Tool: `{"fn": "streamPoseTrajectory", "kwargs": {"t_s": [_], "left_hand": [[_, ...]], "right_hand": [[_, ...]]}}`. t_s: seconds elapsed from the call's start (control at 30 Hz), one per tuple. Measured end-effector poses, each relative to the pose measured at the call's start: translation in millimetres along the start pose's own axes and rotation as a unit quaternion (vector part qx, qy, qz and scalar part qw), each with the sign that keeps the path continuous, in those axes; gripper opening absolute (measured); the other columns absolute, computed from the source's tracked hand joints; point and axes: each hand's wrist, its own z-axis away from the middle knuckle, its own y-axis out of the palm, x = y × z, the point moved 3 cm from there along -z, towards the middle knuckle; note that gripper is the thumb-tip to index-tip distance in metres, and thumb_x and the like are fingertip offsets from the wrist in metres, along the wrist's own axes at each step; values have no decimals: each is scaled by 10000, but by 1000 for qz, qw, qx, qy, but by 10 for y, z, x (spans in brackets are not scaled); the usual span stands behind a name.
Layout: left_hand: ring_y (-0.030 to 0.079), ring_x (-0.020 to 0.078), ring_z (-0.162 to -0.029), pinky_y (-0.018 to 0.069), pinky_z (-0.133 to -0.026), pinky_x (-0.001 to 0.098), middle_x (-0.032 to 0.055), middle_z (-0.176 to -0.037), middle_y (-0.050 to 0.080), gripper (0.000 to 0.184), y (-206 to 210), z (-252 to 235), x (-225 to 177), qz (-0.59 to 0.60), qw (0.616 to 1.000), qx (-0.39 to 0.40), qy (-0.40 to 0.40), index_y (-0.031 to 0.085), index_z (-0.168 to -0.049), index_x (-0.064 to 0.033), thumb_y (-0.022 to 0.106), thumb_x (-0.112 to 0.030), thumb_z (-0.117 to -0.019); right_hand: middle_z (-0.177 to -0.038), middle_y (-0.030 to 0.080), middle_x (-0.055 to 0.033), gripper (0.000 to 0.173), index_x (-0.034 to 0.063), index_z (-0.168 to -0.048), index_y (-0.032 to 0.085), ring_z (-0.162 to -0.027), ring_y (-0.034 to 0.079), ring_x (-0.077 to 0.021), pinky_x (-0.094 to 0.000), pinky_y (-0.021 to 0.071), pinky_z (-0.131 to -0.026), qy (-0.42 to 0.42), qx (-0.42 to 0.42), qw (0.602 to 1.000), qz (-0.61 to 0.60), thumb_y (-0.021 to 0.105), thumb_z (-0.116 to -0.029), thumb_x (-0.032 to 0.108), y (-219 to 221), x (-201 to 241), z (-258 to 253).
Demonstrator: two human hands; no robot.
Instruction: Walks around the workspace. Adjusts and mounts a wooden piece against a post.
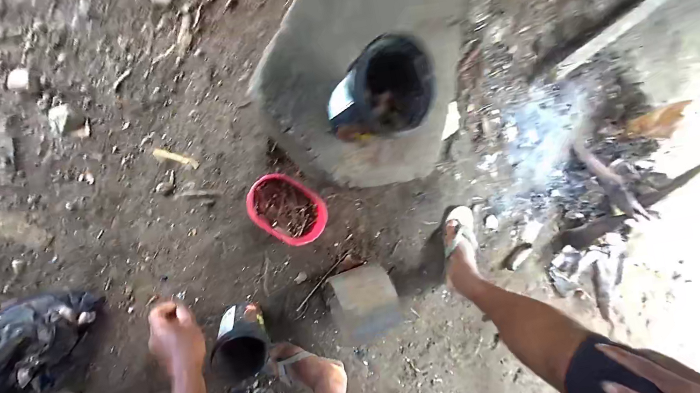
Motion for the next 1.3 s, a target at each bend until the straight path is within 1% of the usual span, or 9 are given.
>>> {"fn": "streamPoseTrajectory", "kwargs": {"t_s": [0.13,0.3,0.4,0.53,0.63,0.8,1.03,1.17,1.3], "left_hand": [[654,376,-1160,525,-1006,570,257,-1291,644,458,-136,1478,-1163,112,988,102,38,503,-1469,-4,553,-188,-1053],[734,268,-937,622,-856,487,173,-1119,721,306,-103,3201,-2775,176,946,266,62,627,-1288,13,581,-139,-1026],[753,231,-921,635,-866,432,136,-1077,753,227,-72,4016,-3814,194,908,355,112,672,-1193,27,605,-101,-1019],[747,215,-928,631,-887,413,124,-1040,754,199,-82,4943,-5246,184,874,418,168,696,-1159,21,627,-91,-1010],[720,162,-934,607,-893,382,79,-1019,745,193,27,5436,-6164,184,868,417,197,719,-1134,-23,652,-142,-997],[731,240,-897,625,-854,419,152,-1005,735,212,281,5832,-7147,277,815,477,176,682,-1129,29,664,-126,-986],[719,203,-806,622,-783,387,127,-946,729,153,306,5737,-7946,365,743,549,114,665,-1093,12,633,-89,-981],[716,199,-806,618,-776,390,113,-936,729,118,329,5514,-8548,370,716,581,110,656,-1064,-1,617,-90,-996],[723,208,-810,624,-794,388,123,-929,728,159,222,5295,-9210,291,746,567,194,652,-1083,30,642,-105,-1000]], "right_hand": [[-1454,576,-216,713,325,-1529,514,-1194,632,-472,-707,506,-925,2,46,998,-47,450,-956,744,19,-366,-81],[-1461,567,-226,751,300,-1567,463,-1266,591,-463,-696,464,-1019,-36,90,986,-137,468,-955,735,-103,-929,-287],[-1498,559,-160,619,217,-1513,542,-1365,536,-391,-633,423,-1113,-144,44,973,-178,537,-1003,569,-577,-1125,-313],[-1288,707,-115,535,205,-1502,556,-1107,713,-275,-529,554,-1011,-302,-13,876,-376,616,-1022,435,-1598,-1398,23],[-1166,746,-102,490,189,-1463,595,-997,740,-228,-478,600,-937,-322,-105,816,-469,652,-1012,371,-2143,-1741,239],[-1107,757,-17,263,161,-1217,744,-971,731,-104,-349,622,-897,-258,-277,771,-512,670,-993,277,-2676,-2376,152],[-987,761,8,207,104,-1109,743,-840,723,-69,-282,631,-801,-252,-229,688,-641,744,-948,234,-3646,-2638,77],[-1086,752,4,248,120,-1176,746,-939,716,-61,-279,614,-878,-242,-269,719,-593,712,-969,253,-4236,-2697,-3],[-1015,770,-4,214,143,-1136,760,-872,736,-95,-335,631,-816,-244,-366,770,-463,657,-998,270,-4779,-2789,-256]]}}
